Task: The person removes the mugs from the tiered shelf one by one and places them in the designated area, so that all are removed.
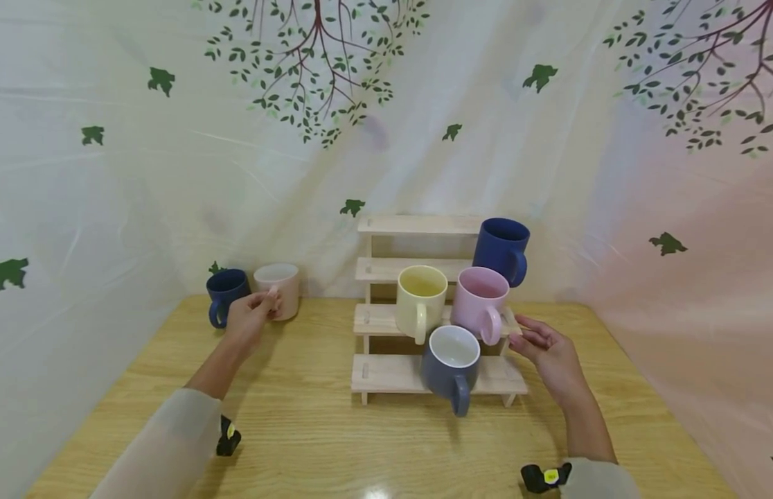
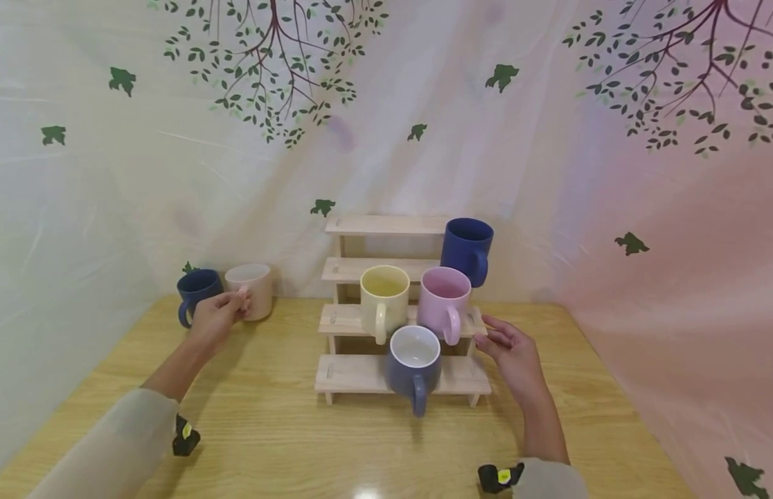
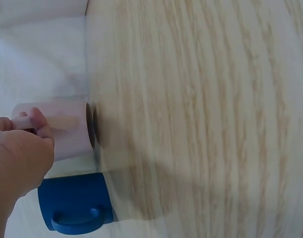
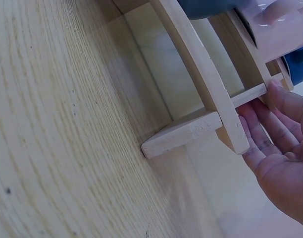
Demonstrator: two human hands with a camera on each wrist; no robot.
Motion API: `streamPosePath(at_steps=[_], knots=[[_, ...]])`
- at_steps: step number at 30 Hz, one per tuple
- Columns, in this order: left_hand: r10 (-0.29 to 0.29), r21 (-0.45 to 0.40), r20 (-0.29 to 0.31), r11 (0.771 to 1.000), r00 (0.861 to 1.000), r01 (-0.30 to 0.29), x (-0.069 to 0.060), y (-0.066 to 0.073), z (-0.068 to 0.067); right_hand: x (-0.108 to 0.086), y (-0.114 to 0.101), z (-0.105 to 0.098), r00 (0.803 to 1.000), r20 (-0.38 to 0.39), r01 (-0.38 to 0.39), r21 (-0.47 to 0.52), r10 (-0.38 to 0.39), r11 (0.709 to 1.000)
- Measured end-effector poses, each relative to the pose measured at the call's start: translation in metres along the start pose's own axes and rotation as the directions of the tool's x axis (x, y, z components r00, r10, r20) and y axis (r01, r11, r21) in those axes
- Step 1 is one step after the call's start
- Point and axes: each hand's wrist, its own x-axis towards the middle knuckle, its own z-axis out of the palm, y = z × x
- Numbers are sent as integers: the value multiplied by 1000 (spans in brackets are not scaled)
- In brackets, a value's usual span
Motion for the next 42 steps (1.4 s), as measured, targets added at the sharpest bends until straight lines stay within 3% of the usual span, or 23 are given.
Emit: streamPosePath(at_steps=[9,18,24,32,37,42], knots=[[-13,-33,64,999,998,15,4,-6,-21,0,1,0,1000,3,5,-6,-5,1000],[-43,61,191,998,981,32,1,-6,-36,-1,1,0,1000,6,6,-7,-6,1000],[-8,82,180,997,984,-6,4,-13,-47,1,1,1,1000,6,13,16,-14,1000],[-29,113,187,994,982,8,7,-13,-54,1,0,0,1000,8,1,-1,-1,1000],[-31,91,194,996,980,14,9,-10,-55,3,-1,0,1000,9,-2,5,1,1000],[-41,62,237,998,971,27,4,-8,-56,1,0,0,1000,10,-3,6,3,1000]])
